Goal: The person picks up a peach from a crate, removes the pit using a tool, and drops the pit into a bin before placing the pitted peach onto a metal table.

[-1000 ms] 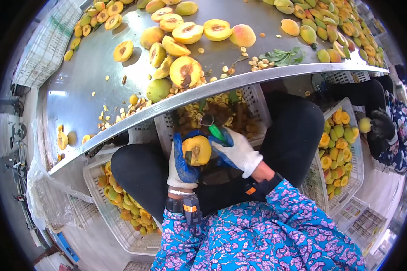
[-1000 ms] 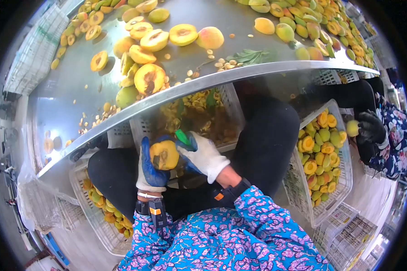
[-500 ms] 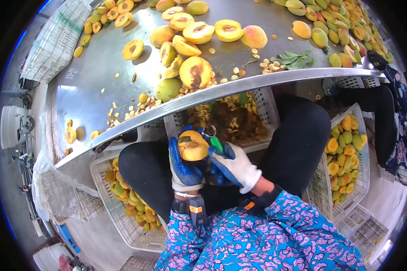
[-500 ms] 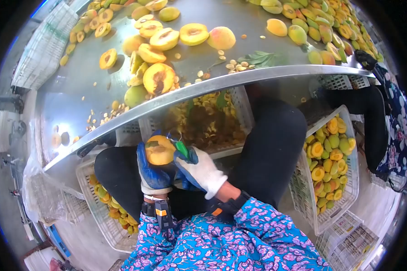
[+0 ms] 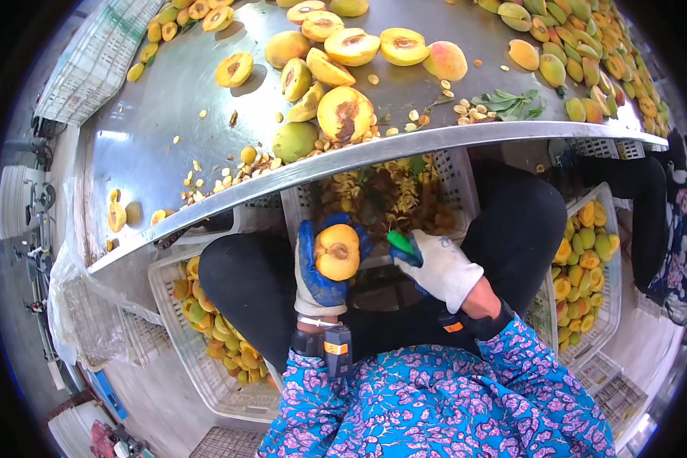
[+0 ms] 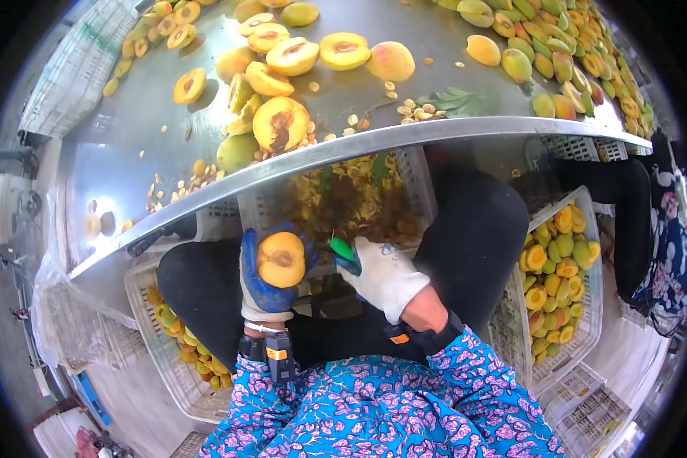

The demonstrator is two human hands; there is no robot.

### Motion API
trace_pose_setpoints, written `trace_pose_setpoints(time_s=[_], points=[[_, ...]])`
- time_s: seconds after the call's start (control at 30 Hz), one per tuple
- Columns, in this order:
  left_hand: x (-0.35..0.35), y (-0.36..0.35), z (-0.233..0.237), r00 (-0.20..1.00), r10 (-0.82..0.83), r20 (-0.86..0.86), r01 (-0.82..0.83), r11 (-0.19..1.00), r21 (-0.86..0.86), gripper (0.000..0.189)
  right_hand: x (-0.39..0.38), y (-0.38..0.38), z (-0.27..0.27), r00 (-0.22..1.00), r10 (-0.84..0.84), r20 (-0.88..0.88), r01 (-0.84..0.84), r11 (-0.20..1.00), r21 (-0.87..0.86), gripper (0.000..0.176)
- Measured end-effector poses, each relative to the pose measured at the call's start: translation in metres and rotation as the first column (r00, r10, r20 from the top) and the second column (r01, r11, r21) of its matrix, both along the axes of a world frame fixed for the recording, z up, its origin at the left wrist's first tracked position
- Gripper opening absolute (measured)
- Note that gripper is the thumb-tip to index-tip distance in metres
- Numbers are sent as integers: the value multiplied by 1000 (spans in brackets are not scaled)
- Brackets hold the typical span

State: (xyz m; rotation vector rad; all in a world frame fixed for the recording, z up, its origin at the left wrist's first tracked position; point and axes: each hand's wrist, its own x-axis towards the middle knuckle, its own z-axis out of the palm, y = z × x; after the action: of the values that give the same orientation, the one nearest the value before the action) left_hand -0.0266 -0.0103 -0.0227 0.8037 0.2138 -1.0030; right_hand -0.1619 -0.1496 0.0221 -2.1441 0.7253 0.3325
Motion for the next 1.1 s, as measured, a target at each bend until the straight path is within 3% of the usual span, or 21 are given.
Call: trace_pose_setpoints(time_s=[0.07, 0.13, 0.2, 0.27, 0.33, 0.37, 0.57, 0.77, 0.97, 1.03, 1.1], points=[[1, -1, 0, 997, -68, -34, 66, 996, -57, 58, 0, 3, 10, 993, -52, 105, 52, 999, 0, 33], [3, -3, 5, 994, -55, -92, 48, 995, -86, 58, 5, 9, 17, 996, -18, 82, 7, 990, 138, 33], [6, 1, 1, 989, -94, -110, 77, 987, -143, 60, 7, 19, 12, 985, 1, 174, -37, 978, 206, 33], [7, 1, 1, 972, -132, -194, 86, 970, -228, 60, 12, 25, 15, 991, 26, 129, -59, 964, 258, 32], [4, -1, 9, 971, -114, -212, 70, 977, -204, 60, 14, 30, 16, 993, 54, 104, -81, 959, 272, 33], [3, -2, 12, 970, -107, -219, 64, 979, -194, 60, 13, 34, 10, 981, 51, 189, -90, 976, 200, 31], [4, 0, 8, 966, -65, -250, 34, 991, -128, 61, 17, 34, 10, 992, 92, 91, -114, 954, 278, 37], [7, 4, 0, 964, -105, -246, 80, 991, -110, 58, 15, 39, 2, 988, 93, 122, -122, 959, 256, 42], [5, 7, -3, 985, -138, -99, 126, 985, -116, 56, 17, 44, 4, 993, 110, 29, -114, 973, 202, 33], [-1, 9, 2, 938, -220, 268, 207, 975, 76, 56, 13, 43, -2, 989, 148, 16, -147, 961, 233, 32], [-2, 10, -4, 925, -265, 274, 240, 963, 120, 54, 8, 41, -2, 988, 156, -3, -149, 948, 283, 30]])
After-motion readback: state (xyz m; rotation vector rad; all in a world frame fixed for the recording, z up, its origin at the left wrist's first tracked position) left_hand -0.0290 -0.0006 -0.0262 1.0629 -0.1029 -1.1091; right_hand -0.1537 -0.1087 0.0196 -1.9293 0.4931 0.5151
